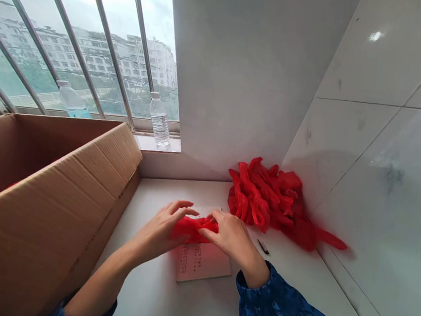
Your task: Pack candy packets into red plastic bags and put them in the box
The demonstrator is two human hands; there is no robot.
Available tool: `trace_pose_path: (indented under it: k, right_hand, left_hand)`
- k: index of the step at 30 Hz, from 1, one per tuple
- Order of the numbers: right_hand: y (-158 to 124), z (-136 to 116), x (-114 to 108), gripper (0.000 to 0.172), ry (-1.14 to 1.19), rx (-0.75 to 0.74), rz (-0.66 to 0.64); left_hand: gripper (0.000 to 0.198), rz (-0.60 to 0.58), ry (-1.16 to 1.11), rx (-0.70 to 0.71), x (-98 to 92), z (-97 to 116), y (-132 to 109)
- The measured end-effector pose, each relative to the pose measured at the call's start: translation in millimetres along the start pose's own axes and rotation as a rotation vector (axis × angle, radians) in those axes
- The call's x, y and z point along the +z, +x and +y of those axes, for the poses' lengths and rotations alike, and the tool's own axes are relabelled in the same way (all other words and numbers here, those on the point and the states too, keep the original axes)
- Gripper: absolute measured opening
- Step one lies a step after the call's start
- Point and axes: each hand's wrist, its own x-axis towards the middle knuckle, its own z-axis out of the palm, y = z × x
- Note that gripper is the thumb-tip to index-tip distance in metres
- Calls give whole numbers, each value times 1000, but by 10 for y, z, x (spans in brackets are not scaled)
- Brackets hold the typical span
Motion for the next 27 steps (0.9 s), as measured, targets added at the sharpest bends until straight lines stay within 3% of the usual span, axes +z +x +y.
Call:
trace_pose_path:
  k: [4, 7, 11, 13, 14, 17, 19, 22, 25, 27]
  right_hand:
    - [14, -42, 55, 7, -101, -47, 4]
    - [18, 30, -20, 12, -127, -59, 90]
    - [4, 144, -186, 11, -179, 54, 256]
    - [-7, 157, -224, 9, -207, 83, 279]
    - [-12, 146, -226, 8, -204, 80, 273]
    - [-28, 62, -187, 2, -156, 46, 246]
    - [-35, -4, -156, 10, -151, 43, 246]
    - [-54, -63, -166, 16, -249, 99, 308]
    - [-133, -123, -261, 14, -339, 169, 508]
    - [-235, -223, -336, 19, -266, 80, 682]
  left_hand:
    - [10, 7, 72, -28, 97, 39, 56]
    - [16, 94, 84, -119, 36, -75, 72]
    - [22, 269, 104, -387, -143, -249, 26]
    - [23, 320, 65, -441, -217, -250, -3]
    - [24, 330, 22, -400, -242, -221, -15]
    - [40, 255, -105, -105, -267, -56, -32]
    - [44, 177, -80, 37, -260, 53, -29]
    - [20, 182, 25, 91, -282, 140, -34]
    - [24, 287, -41, 80, -383, 186, -77]
    - [29, 375, -133, 68, -465, 235, -121]
